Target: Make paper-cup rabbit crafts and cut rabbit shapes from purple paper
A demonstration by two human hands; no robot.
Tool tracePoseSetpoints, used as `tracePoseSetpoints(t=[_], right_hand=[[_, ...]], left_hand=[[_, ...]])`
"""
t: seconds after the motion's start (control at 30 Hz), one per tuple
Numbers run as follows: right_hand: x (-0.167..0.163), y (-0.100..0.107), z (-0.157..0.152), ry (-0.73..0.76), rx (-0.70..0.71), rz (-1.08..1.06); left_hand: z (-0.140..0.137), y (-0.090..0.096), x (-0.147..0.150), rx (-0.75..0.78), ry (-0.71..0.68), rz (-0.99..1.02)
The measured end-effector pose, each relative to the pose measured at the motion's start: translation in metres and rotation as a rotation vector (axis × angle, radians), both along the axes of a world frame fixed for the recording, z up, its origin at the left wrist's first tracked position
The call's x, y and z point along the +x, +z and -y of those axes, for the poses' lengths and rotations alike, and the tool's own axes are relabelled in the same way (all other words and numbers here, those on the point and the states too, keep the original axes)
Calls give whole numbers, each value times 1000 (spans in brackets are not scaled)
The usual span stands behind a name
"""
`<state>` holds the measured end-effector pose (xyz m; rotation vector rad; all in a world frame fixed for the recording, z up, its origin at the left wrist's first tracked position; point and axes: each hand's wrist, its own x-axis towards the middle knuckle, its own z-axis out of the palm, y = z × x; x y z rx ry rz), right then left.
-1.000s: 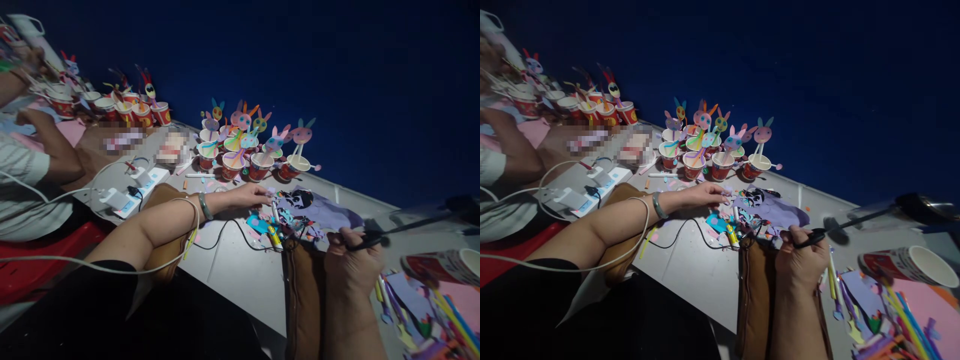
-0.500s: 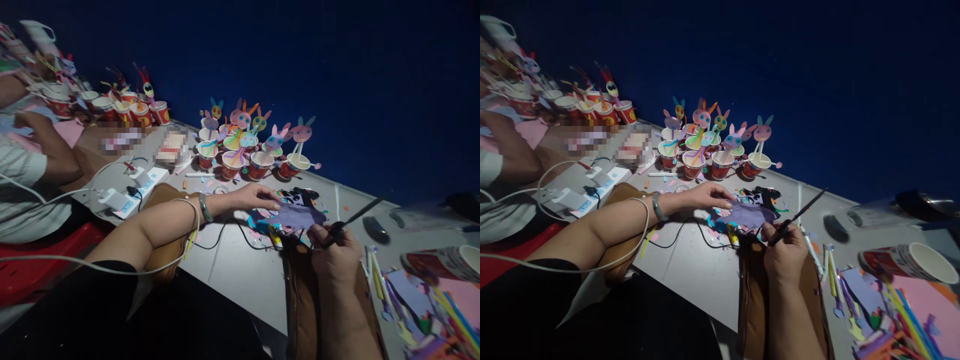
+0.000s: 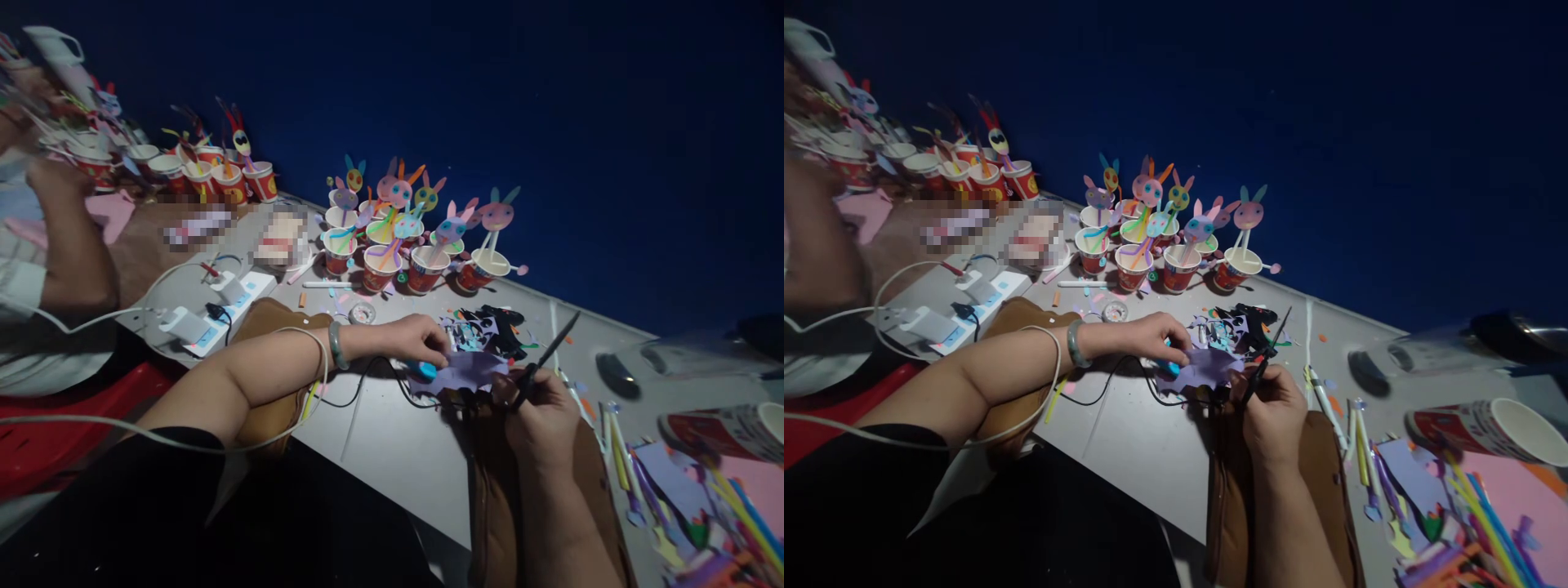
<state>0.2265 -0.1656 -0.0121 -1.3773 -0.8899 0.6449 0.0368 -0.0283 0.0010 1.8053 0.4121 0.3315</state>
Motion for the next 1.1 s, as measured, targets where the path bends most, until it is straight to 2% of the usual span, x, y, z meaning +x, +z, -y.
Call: tracePoseSetpoints(t=[0.13, 0.2, 0.27, 0.37, 0.43, 0.5, 0.6, 0.7, 0.87, 1.1], right_hand=[[-3, 1, 2, 19, -7, -4], [-6, 3, 1, -19, 9, -4], [-10, 7, -1, -108, 55, 30], [-15, 14, -3, -206, 137, 81], [-18, 18, -1, -160, 160, 60], [-20, 18, 4, -54, 160, 26], [-21, 15, 11, 198, 101, 23], [-20, 12, 13, 419, -13, 144], [-20, 13, 8, 464, -179, 353], [-21, 11, 6, 446, -278, 397]], left_hand=[[2, 2, -1, -80, -86, -31], [3, 3, -1, -166, -70, -15], [4, 5, 0, -272, 9, 12], [4, 9, 0, -445, 200, 108], [4, 12, 0, -538, 315, 158], [5, 16, 1, -624, 392, 177], [7, 22, 1, -752, 449, 220], [8, 27, 1, -826, 495, 267], [9, 28, -1, -863, 508, 349], [13, 25, -1, -781, 442, 392]])
